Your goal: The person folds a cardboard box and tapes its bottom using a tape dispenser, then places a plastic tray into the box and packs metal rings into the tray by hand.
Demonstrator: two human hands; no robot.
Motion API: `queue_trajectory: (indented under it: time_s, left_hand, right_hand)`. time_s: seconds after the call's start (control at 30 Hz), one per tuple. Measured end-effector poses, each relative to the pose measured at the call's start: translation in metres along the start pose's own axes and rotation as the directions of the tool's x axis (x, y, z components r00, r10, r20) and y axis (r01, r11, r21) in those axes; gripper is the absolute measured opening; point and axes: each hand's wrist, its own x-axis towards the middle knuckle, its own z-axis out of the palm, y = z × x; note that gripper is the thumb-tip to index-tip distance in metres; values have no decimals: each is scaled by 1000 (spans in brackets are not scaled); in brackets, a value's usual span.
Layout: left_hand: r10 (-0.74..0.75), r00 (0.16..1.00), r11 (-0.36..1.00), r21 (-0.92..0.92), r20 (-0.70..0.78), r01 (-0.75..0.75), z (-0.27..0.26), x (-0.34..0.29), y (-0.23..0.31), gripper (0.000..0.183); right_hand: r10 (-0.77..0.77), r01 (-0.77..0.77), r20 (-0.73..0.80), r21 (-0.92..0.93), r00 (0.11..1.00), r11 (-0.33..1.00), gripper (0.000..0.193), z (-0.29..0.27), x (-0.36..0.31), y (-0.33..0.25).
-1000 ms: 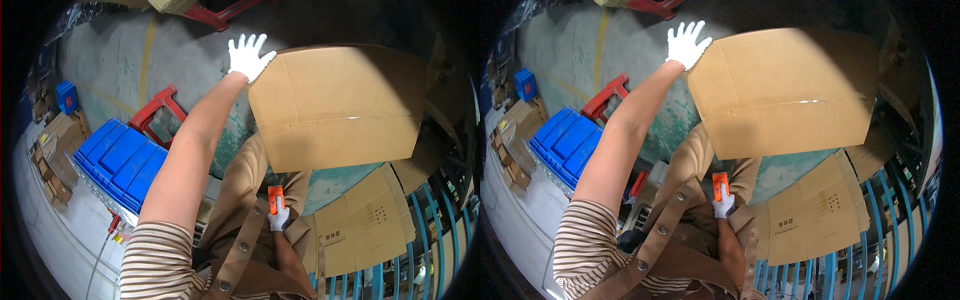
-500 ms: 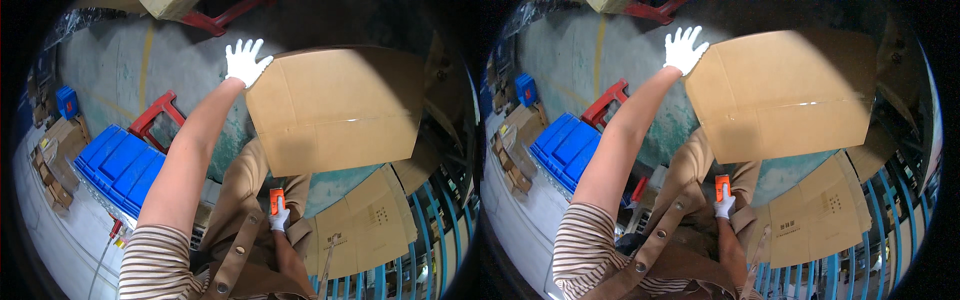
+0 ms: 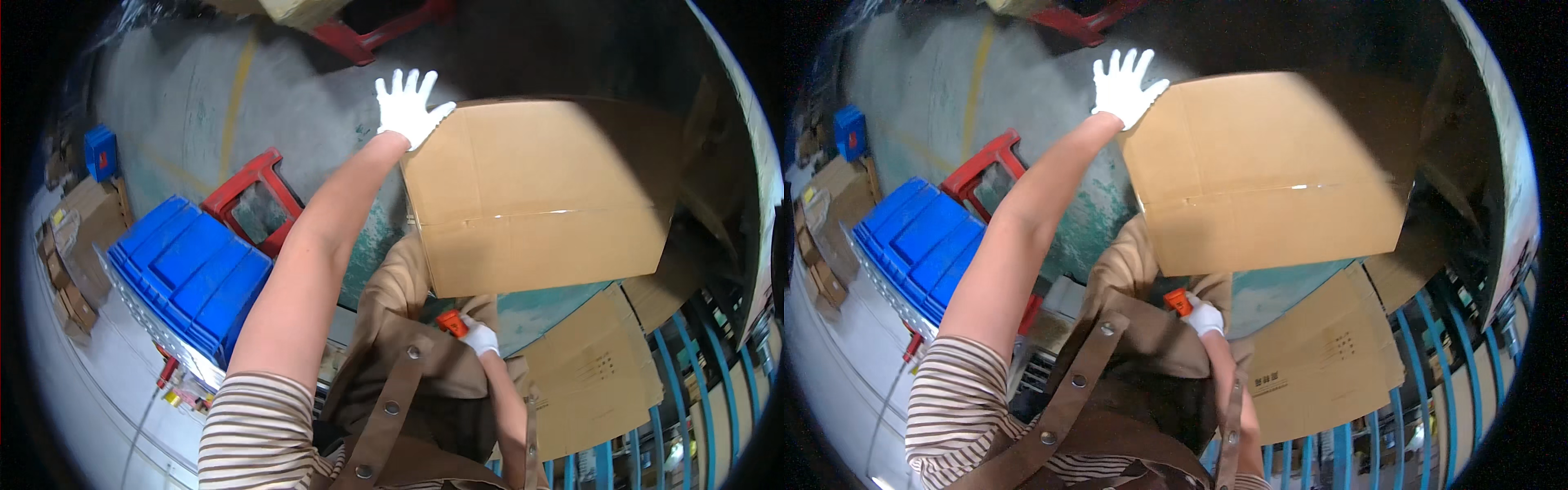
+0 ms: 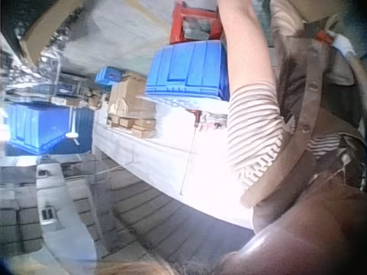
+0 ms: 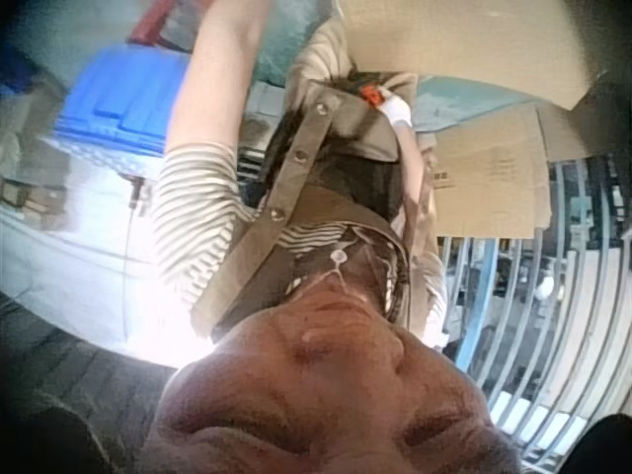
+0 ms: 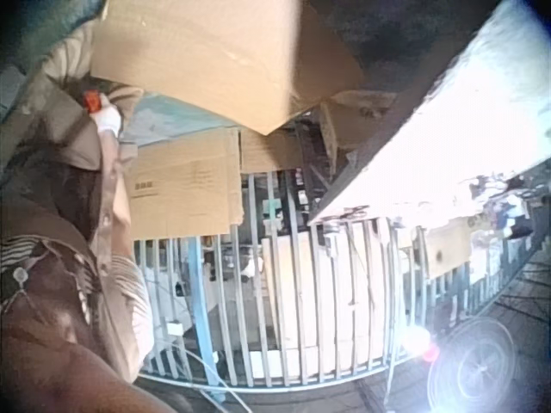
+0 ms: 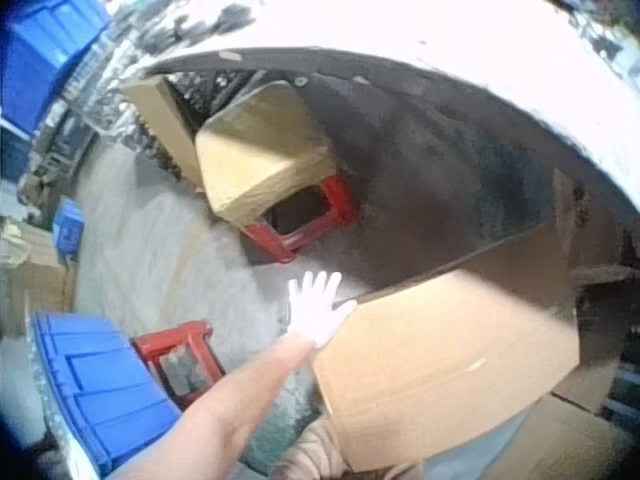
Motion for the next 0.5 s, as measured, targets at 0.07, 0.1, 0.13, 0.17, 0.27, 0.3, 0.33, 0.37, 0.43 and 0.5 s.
queue_trajectory:
  time_s: [0.07, 0.1, 0.13, 0.17, 0.27, 0.3, 0.33, 0.37, 0.43, 0.5]
  left_hand:
    - [-94, 984, 994, -72, -149, 84, -10, -21, -14, 73]
    - [-115, 980, 990, -95, -163, 100, -15, -31, -4, 73]
    - [-261, 931, 934, -312, -255, 176, -19, -49, 8, 71]
    - [-415, 857, 828, -516, -305, 218, -21, -74, 19, 69]
    - [-615, 765, 511, -836, -191, 202, -11, -179, 59, 65]
    - [-643, 749, 482, -843, -157, 237, 9, -218, 81, 64]
    - [-620, 771, 494, -836, -144, 241, 29, -268, 95, 66]
    - [-583, 810, 387, -858, 57, 339, 35, -302, 113, 73]
    - [-498, 846, 486, -747, 190, 453, 34, -326, 157, 92]
    - [-569, 794, 511, -664, 215, 546, 49, -321, 179, 97]
  right_hand:
    - [-198, 245, -274, 150, 941, 958, 66, -73, -63, -39]
    - [-258, 430, -504, 260, 825, 865, 68, -97, -71, -36]
    - [-234, 508, -576, 376, 783, 775, 64, -118, -59, -15]
    - [-197, 582, -638, 474, 744, 661, 61, -143, -42, 9]
    - [-30, 530, -743, 449, 669, 719, 60, -217, 9, 45]
    - [-80, 505, -814, 277, 576, 817, 61, -230, 26, 53]
    - [-109, 301, -811, 86, 574, 950, 63, -230, 22, 26]
    - [-136, 56, -815, -127, 563, 990, 66, -235, 3, -6]
    - [-448, -22, -881, -456, 152, 889, 61, -235, -12, -21]
    - [-728, 133, -666, -717, 159, 685, 52, -217, -24, -71]
